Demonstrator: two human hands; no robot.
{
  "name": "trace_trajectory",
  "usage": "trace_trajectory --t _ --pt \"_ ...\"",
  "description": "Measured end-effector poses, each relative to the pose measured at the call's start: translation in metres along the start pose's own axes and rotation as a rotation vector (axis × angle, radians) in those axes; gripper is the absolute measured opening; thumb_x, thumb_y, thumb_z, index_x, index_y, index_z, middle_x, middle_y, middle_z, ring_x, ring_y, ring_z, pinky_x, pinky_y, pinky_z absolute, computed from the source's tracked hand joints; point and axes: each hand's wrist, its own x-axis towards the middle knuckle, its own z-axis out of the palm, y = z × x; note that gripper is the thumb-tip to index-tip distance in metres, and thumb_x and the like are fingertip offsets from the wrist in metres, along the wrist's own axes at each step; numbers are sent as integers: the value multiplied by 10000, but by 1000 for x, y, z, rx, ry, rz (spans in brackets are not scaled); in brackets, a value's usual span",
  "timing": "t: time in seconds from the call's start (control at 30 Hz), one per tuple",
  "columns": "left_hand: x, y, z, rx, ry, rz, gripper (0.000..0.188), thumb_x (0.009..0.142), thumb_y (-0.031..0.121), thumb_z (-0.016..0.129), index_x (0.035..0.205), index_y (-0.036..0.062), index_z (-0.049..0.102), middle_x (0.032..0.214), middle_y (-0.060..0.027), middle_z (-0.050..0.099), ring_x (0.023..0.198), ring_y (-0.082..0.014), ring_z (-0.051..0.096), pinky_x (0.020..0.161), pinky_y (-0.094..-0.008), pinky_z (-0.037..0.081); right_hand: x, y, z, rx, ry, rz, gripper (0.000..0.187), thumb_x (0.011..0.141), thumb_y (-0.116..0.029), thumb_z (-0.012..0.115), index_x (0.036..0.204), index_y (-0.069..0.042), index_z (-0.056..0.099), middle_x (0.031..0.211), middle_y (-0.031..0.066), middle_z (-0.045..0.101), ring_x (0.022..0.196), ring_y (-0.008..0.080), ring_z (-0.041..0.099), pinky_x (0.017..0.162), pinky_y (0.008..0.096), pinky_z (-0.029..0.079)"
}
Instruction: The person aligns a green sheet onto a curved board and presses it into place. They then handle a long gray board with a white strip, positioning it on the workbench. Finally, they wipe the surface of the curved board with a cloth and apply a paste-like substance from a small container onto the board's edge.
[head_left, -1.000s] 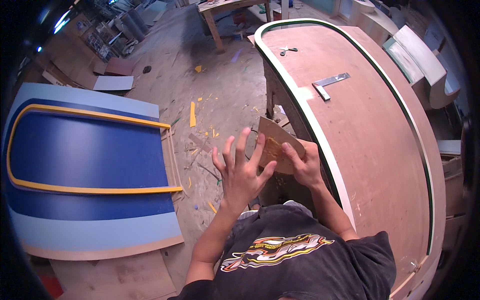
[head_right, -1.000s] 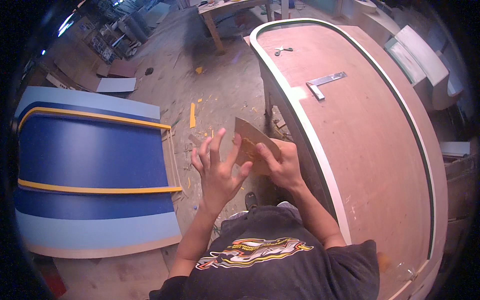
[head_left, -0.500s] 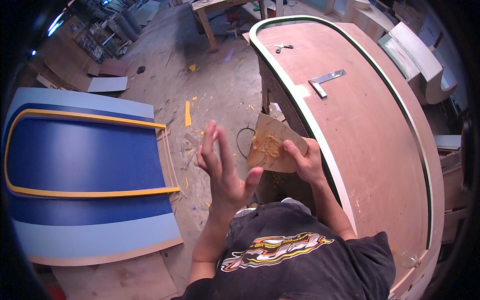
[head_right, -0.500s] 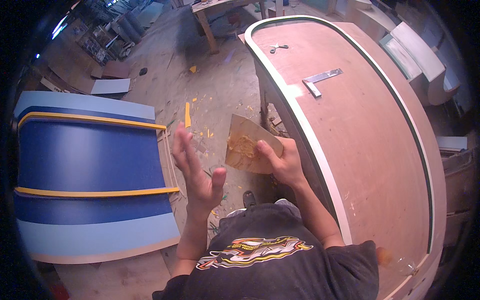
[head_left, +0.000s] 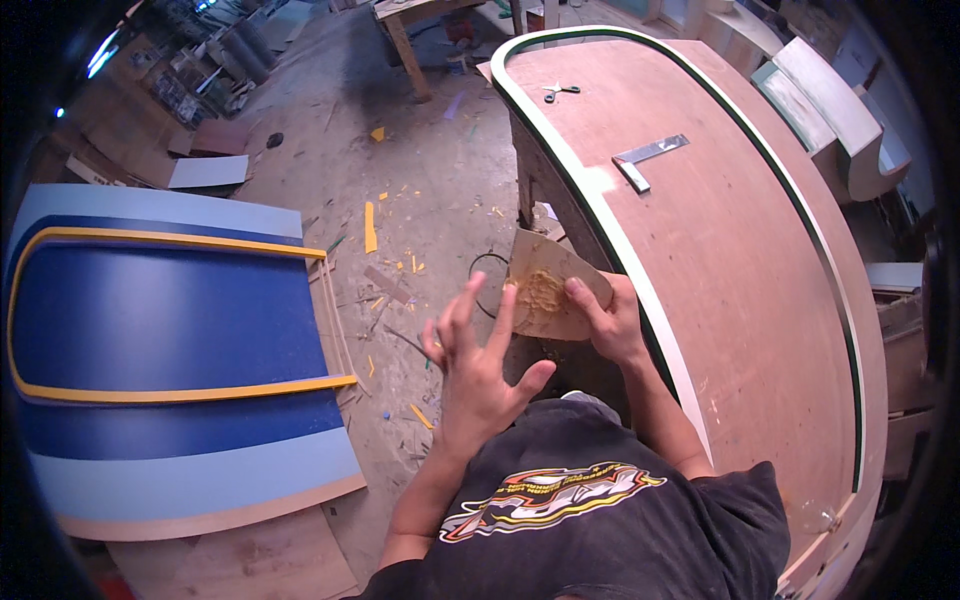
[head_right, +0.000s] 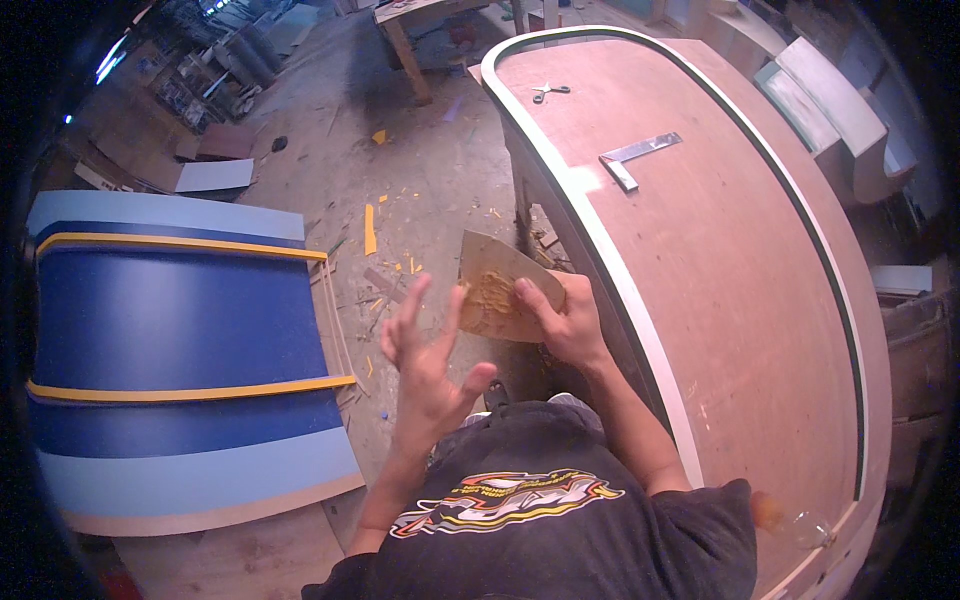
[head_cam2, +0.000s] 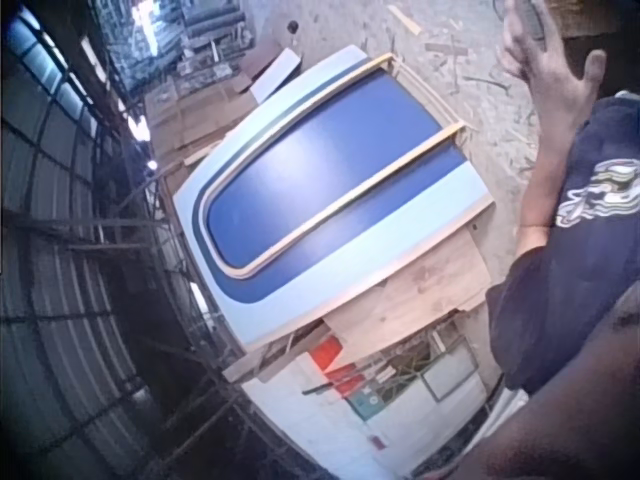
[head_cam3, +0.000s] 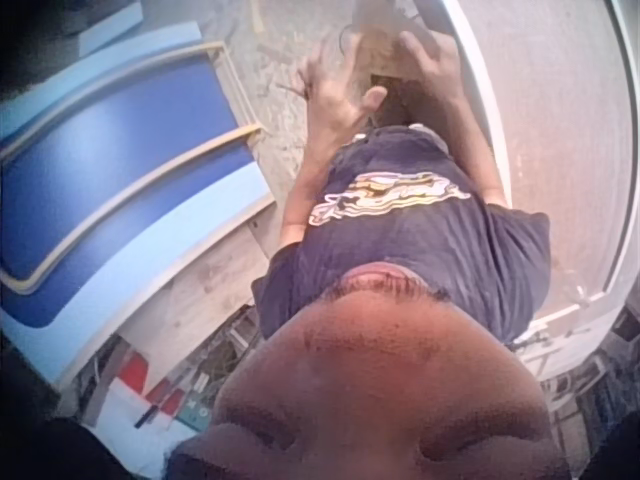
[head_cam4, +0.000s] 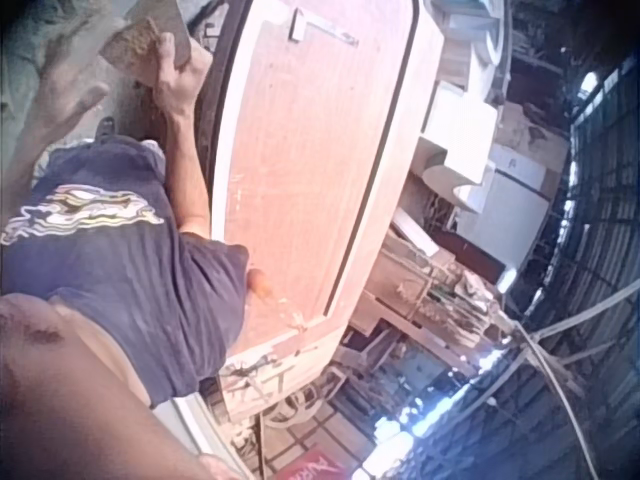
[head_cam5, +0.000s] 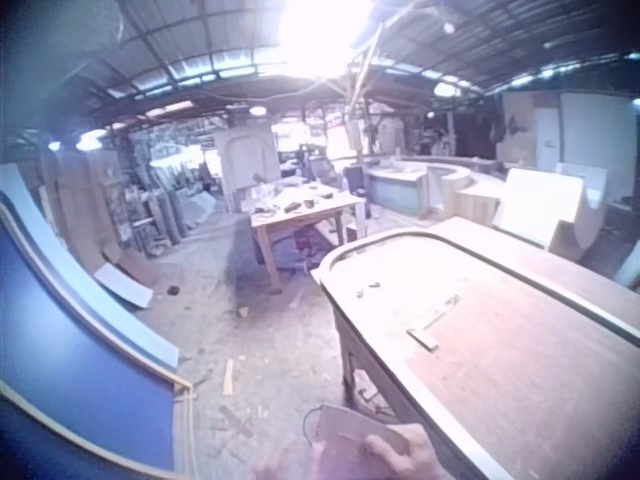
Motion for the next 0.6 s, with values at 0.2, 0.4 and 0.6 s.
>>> trace_trajectory --t 0.2,0.4,0.6 --pt "21 2 -27 -289 443 34 881 916 657 492 1507 25 322 1418 -249 439 1220 -321 505 1068 -519 274 5 5 -5 67 -89 0 328 960 -260 621 806 30 633 666 21 593 609 84 530 548 272 421" --pt "56 -30 -4 -1138 -10 -516 265 941 115 651 1164 -28 656 1029 -107 699 943 -147 635 901 -298 493 4 -2 -3 134 -207 -69 309 956 -246 623 814 29 627 669 8 587 622 78 531 559 267 427" --pt "37 -35 22 -1535 44 -485 318 858 -41 696 1173 -24 660 1022 -68 692 902 -117 635 885 -274 515 3 -1 -6 122 -151 4 310 952 -244 627 802 27 626 680 4 592 637 78 542 570 262 438"
